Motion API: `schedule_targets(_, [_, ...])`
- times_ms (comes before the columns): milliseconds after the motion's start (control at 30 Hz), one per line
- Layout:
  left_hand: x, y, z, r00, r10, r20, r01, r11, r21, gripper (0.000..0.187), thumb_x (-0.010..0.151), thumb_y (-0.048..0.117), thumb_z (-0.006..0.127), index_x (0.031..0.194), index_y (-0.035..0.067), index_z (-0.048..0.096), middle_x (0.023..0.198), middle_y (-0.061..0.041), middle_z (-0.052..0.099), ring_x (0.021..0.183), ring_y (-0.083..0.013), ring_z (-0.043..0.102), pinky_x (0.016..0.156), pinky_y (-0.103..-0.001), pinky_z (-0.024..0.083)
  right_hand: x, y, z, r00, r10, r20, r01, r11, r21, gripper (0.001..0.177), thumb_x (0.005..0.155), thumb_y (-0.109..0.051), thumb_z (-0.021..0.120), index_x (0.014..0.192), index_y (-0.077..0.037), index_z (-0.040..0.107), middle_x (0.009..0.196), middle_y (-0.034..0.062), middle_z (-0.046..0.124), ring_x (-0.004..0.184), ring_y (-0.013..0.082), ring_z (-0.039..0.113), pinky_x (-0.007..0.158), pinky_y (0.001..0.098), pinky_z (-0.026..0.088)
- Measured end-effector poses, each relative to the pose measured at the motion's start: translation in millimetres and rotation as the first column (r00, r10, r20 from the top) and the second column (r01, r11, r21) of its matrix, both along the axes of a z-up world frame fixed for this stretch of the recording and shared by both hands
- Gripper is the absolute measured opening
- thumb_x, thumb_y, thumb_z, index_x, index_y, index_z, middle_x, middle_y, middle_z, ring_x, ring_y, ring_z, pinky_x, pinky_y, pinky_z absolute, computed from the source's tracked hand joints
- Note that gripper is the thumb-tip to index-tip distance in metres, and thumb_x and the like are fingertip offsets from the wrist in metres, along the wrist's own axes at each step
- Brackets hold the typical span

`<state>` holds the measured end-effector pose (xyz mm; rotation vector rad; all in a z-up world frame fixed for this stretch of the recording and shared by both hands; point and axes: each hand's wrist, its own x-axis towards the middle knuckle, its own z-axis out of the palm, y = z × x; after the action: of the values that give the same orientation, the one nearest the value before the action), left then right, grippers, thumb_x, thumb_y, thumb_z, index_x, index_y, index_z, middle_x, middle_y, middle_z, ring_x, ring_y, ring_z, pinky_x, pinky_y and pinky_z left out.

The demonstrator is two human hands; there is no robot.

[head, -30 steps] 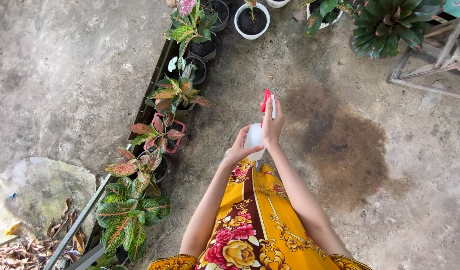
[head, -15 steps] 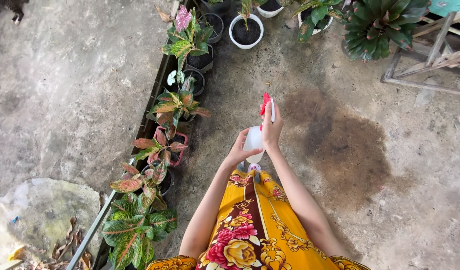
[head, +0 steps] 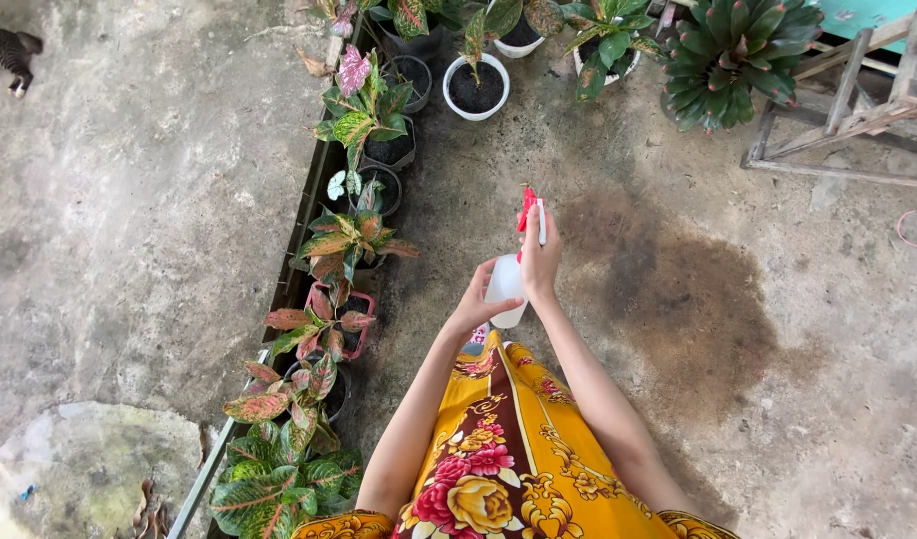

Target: Spraying water on various potted plants in an outdoor garden area.

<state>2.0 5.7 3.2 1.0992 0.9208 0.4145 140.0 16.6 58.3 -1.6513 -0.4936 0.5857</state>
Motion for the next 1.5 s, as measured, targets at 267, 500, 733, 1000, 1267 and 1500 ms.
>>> schedule_targets(267, [2,17,-14,1.000,-0.028,0.003,0.028,1.000,-0.008,0.102,0.067,0.026,0.098,0.151,0.017,0.041,0.126,-0.020,0.053,0.115,-0.0281,0.055,0.094,-0.044,0.054,3,7,5,1.000,-0.019,0.005,0.019,1.000,-0.010,0.054,0.106,-0.055,0.049,0.121,-0.007,0.067,0.109,0.0125,0.074,0.094,0.0192,0.066,0.074,0.0296,0.055])
schedule_targets(500, [5,24,-2,0.999,-0.051,-0.010,0.051,0.999,-0.019,0.101,0.068,0.027,0.097,0.151,0.018,0.041,0.127,-0.021,0.052,0.116,-0.0295,0.054,0.095,-0.044,0.053,3,13,14,1.000,-0.029,-0.001,0.029,1.000,0.004,0.051,0.106,-0.055,0.048,0.118,-0.009,0.067,0.105,0.0108,0.073,0.089,0.0194,0.064,0.071,0.0301,0.055])
schedule_targets(733, [6,30,-1,0.998,-0.066,-0.018,0.065,0.998,-0.015,0.102,0.068,0.027,0.096,0.152,0.016,0.039,0.127,-0.023,0.051,0.116,-0.0311,0.052,0.097,-0.045,0.052,7,21,0,0.999,-0.044,0.012,0.044,0.999,-0.002,0.050,0.106,-0.054,0.049,0.113,-0.007,0.066,0.104,0.0120,0.074,0.090,0.0204,0.065,0.071,0.0291,0.055])
schedule_targets(1000, [18,35,5,0.998,-0.064,-0.031,0.063,0.997,-0.033,0.100,0.067,0.027,0.097,0.150,0.018,0.042,0.124,-0.018,0.052,0.113,-0.0266,0.054,0.093,-0.040,0.054,19,23,4,0.998,-0.055,0.007,0.055,0.998,-0.004,0.049,0.106,-0.054,0.047,0.107,-0.008,0.064,0.098,0.0104,0.074,0.087,0.0193,0.066,0.071,0.0295,0.057])
schedule_targets(1267, [47,37,9,0.998,-0.055,-0.038,0.053,0.998,-0.033,0.101,0.067,0.026,0.097,0.151,0.018,0.042,0.125,-0.019,0.052,0.114,-0.0271,0.053,0.094,-0.038,0.054,48,28,0,0.999,-0.046,-0.008,0.046,0.999,-0.013,0.051,0.106,-0.056,0.048,0.108,-0.007,0.064,0.096,0.0121,0.074,0.089,0.0206,0.067,0.070,0.0301,0.058])
schedule_targets(1500, [78,37,-17,0.998,-0.020,-0.061,0.019,1.000,-0.024,0.101,0.067,0.029,0.099,0.151,0.020,0.042,0.125,-0.017,0.053,0.115,-0.0259,0.054,0.094,-0.039,0.054,82,31,-5,0.999,-0.026,-0.041,0.025,0.999,-0.028,0.049,0.105,-0.055,0.049,0.115,-0.010,0.066,0.105,0.0109,0.075,0.096,0.0195,0.068,0.075,0.0312,0.059])
